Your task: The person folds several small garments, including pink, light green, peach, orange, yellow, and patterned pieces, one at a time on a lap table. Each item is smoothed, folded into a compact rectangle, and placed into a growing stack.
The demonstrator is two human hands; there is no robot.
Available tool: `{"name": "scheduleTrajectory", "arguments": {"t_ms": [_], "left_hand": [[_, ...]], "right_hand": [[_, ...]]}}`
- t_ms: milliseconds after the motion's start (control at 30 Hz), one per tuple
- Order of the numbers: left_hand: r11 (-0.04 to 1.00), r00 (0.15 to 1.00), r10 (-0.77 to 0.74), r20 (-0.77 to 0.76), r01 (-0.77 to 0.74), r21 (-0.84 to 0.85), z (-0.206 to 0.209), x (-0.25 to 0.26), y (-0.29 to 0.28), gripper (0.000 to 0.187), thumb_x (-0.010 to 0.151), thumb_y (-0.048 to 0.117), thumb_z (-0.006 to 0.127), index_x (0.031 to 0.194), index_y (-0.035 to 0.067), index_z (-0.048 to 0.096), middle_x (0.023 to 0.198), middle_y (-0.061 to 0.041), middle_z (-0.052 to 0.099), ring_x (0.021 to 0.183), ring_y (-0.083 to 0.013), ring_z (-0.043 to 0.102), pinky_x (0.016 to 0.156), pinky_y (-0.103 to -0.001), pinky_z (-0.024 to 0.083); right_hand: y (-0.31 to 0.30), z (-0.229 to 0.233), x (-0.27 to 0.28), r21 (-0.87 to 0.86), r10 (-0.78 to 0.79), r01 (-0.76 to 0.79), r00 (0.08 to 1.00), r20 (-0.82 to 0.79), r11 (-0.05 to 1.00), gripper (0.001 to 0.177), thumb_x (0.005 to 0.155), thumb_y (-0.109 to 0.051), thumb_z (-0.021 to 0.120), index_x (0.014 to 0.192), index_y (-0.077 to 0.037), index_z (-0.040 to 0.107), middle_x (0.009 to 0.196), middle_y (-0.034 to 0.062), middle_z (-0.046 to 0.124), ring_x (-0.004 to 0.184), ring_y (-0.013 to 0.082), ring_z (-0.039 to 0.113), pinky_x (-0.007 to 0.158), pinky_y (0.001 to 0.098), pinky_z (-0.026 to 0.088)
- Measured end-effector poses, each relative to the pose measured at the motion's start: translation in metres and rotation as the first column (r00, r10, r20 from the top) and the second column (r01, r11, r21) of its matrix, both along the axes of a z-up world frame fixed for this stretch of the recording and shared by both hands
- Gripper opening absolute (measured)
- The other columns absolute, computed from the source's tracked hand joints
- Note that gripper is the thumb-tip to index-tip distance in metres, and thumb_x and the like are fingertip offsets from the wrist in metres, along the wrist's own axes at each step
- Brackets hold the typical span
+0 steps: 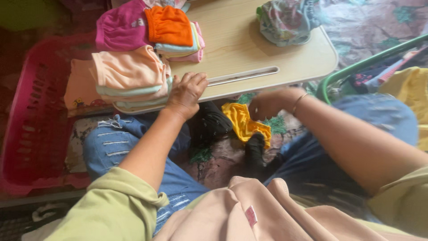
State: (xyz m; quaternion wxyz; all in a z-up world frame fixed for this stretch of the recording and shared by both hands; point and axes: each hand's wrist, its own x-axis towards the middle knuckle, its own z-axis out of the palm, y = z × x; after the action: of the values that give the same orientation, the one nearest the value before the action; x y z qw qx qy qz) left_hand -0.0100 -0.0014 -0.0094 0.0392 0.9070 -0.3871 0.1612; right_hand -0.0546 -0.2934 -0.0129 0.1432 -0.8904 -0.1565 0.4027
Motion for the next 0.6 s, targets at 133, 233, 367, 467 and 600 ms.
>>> {"name": "scheduleTrajectory", "arguments": {"t_ms": [133, 233, 367, 467, 600], "left_hand": [[0.999, 1.0, 0.003, 0.011, -0.002, -0.033, -0.004, -0.001, 0.0, 0.059, 0.065, -0.005, 0.07, 0.121, 0.015, 0.066, 0.139, -0.001, 0.059, 0.131, -0.0264, 0.052, 0.105, -0.061, 0.04], [0.998, 1.0, 0.004, 0.009, -0.003, -0.063, -0.006, 0.0, -0.001, 0.056, 0.068, -0.004, 0.07, 0.121, 0.015, 0.067, 0.139, 0.0, 0.059, 0.131, -0.0263, 0.052, 0.106, -0.061, 0.04], [0.994, 1.0, 0.022, 0.011, -0.02, -0.108, -0.003, -0.005, -0.003, 0.052, 0.07, -0.005, 0.068, 0.118, 0.015, 0.068, 0.138, 0.0, 0.06, 0.131, -0.0256, 0.053, 0.107, -0.062, 0.038], [0.994, 0.998, 0.022, -0.057, -0.028, -0.11, 0.006, -0.009, -0.003, 0.053, 0.062, -0.003, 0.067, 0.112, 0.014, 0.068, 0.134, -0.002, 0.062, 0.128, -0.0266, 0.053, 0.105, -0.065, 0.036], [0.988, 1.0, 0.021, -0.003, -0.022, -0.153, 0.01, -0.01, -0.006, 0.043, 0.073, -0.004, 0.068, 0.113, 0.014, 0.068, 0.135, 0.0, 0.063, 0.127, -0.0247, 0.055, 0.107, -0.062, 0.038]], "right_hand": [[0.013, -0.077, -0.005, -0.087, 0.002, 0.0, 1.0, 0.023, 0.996, 0.032, 0.091, -0.03, 0.064, 0.119, -0.026, 0.077, 0.103, 0.0072, 0.074, 0.087, 0.0198, 0.063, 0.075, 0.0377, 0.053], [0.016, -0.123, -0.005, -0.093, -0.078, 0.086, 0.993, 0.086, 0.992, 0.033, 0.09, -0.033, 0.065, 0.121, -0.029, 0.075, 0.113, 0.0073, 0.069, 0.099, 0.0224, 0.057, 0.084, 0.0397, 0.05], [0.026, -0.162, -0.002, -0.12, -0.1, 0.109, 0.992, 0.078, 0.987, 0.036, 0.089, -0.037, 0.068, 0.125, -0.034, 0.073, 0.127, 0.0075, 0.061, 0.115, 0.0258, 0.05, 0.096, 0.0424, 0.044], [0.027, -0.184, -0.002, -0.181, -0.058, 0.064, 0.998, 0.039, 0.981, 0.039, 0.088, -0.041, 0.07, 0.127, -0.037, 0.071, 0.137, 0.0076, 0.055, 0.127, 0.0284, 0.045, 0.105, 0.0443, 0.04], [0.007, -0.243, 0.006, -0.081, -0.209, 0.239, 0.94, 0.271, 0.968, 0.047, 0.081, -0.042, 0.076, 0.127, -0.039, 0.072, 0.141, 0.0091, 0.058, 0.132, 0.0269, 0.053, 0.112, 0.0391, 0.047]]}}
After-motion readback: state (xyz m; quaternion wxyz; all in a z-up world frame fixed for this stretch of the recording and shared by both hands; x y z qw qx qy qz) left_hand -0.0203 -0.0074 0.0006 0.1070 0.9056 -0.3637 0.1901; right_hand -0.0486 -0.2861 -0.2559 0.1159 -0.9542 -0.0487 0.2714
